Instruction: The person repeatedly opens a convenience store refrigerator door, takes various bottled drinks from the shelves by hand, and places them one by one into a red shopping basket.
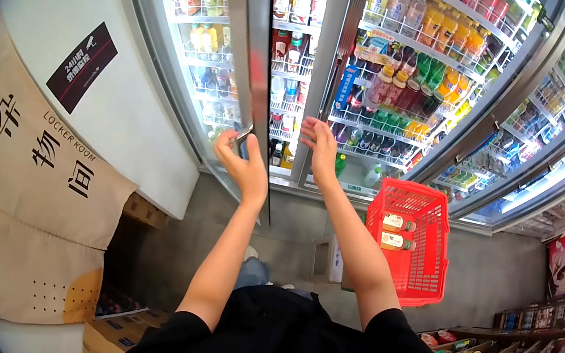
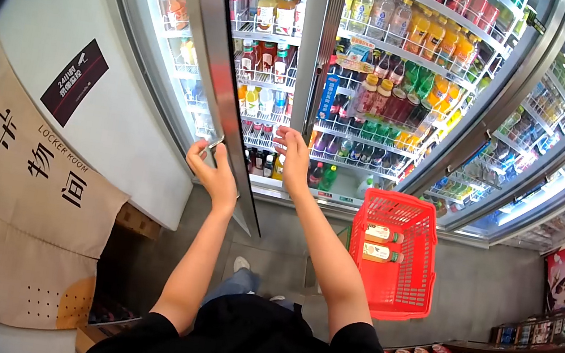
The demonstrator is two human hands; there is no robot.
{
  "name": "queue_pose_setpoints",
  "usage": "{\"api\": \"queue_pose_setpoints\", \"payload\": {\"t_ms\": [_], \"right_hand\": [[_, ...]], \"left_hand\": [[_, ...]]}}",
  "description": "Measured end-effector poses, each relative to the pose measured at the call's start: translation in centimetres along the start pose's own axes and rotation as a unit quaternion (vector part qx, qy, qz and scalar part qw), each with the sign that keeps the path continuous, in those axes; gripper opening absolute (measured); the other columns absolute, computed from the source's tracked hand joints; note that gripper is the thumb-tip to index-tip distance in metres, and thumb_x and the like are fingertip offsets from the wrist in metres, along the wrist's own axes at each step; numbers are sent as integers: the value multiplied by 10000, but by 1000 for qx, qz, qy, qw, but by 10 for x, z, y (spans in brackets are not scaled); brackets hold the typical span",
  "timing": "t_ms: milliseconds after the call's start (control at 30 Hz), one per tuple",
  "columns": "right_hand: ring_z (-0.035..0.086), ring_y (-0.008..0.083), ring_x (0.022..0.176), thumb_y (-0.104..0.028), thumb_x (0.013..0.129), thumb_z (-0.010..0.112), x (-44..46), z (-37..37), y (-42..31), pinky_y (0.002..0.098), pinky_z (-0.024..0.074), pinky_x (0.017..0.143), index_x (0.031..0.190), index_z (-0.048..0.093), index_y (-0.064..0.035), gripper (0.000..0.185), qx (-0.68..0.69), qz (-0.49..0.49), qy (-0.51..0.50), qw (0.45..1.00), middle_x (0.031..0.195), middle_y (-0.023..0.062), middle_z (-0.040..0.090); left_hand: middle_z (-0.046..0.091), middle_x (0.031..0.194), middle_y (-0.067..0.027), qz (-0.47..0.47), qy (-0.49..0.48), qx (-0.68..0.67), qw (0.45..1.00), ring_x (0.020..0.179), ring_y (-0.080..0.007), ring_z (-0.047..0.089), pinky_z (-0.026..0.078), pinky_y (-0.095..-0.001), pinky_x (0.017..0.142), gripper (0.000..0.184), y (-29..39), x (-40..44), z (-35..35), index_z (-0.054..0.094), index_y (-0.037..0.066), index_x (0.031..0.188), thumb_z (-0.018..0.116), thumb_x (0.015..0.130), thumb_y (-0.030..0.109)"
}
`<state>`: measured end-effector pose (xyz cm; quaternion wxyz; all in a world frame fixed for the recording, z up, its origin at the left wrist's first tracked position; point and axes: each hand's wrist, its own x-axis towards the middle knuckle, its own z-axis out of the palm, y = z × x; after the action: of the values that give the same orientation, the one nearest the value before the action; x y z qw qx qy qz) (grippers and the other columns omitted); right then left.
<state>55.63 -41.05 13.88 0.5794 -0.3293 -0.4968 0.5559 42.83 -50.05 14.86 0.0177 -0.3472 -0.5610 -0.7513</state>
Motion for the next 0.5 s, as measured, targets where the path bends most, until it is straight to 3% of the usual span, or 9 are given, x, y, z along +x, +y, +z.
{"api": "queue_pose_setpoints", "payload": {"t_ms": [33,67,133,167,200,267,300,400,500], "right_hand": [[620,197,1032,-343,1023,431,-3,0,-1,330,498,873,1211,589,-1,421,-2,0,-5,1000,1156,122,634],[620,199,1033,-345,1024,430,-6,0,-1,333,499,873,1212,587,1,424,-4,2,-8,1000,1158,125,633],[620,202,1034,-341,1026,425,-10,-2,-3,338,504,874,1211,584,7,425,8,-2,2,1000,1152,130,633],[621,202,1032,-334,1029,419,-14,-5,0,338,508,870,1206,584,11,421,19,-7,12,1000,1148,133,633],[622,202,1029,-327,1032,413,-10,-5,-4,338,512,866,1202,584,15,419,32,-24,26,999,1145,136,633],[632,200,1003,-308,1039,394,-11,-4,-9,334,528,836,1188,586,25,412,48,-18,45,998,1113,140,646],[632,200,1003,-312,1039,392,-13,-3,-8,334,528,834,1192,586,24,417,45,-18,42,998,1113,140,647],[632,199,1005,-325,1040,388,-6,0,-9,333,527,837,1197,587,22,430,36,-24,39,998,1118,138,648],[628,200,1006,-341,1039,391,3,11,-11,331,516,849,1204,582,19,441,32,-24,38,998,1119,137,647]], "left_hand": [[475,1121,-139,87,-24,13,996,1122,-240,443,339,-391,997,271,14,-1,-4,499,4,1087,636,912,160],[518,1066,-122,105,1,41,994,1026,-241,500,393,-362,919,221,18,-1,-2,527,11,1060,625,904,132],[552,1025,-77,21,-157,-69,985,906,-185,519,426,-312,838,161,22,-4,5,545,11,1052,584,926,103],[578,980,-62,61,-123,-51,989,835,-169,532,437,-297,787,115,20,-3,9,563,15,1018,569,922,78],[602,968,-55,111,-181,-34,977,841,-152,558,441,-290,779,131,20,8,20,568,25,1047,553,936,93],[627,942,-46,-133,-317,-170,924,850,-140,592,447,-282,767,152,-4,37,56,578,40,1076,530,954,117],[641,910,-60,-117,-313,-163,928,814,-125,591,477,-263,759,162,-8,38,58,579,12,1060,541,948,122],[652,887,-75,-205,-378,-158,889,766,-128,595,483,-269,706,198,-46,69,76,603,1,1057,521,955,150],[640,712,-74,-216,-327,-144,908,614,-116,558,446,-253,595,302,-63,80,75,639,-4,872,490,948,247]]}}
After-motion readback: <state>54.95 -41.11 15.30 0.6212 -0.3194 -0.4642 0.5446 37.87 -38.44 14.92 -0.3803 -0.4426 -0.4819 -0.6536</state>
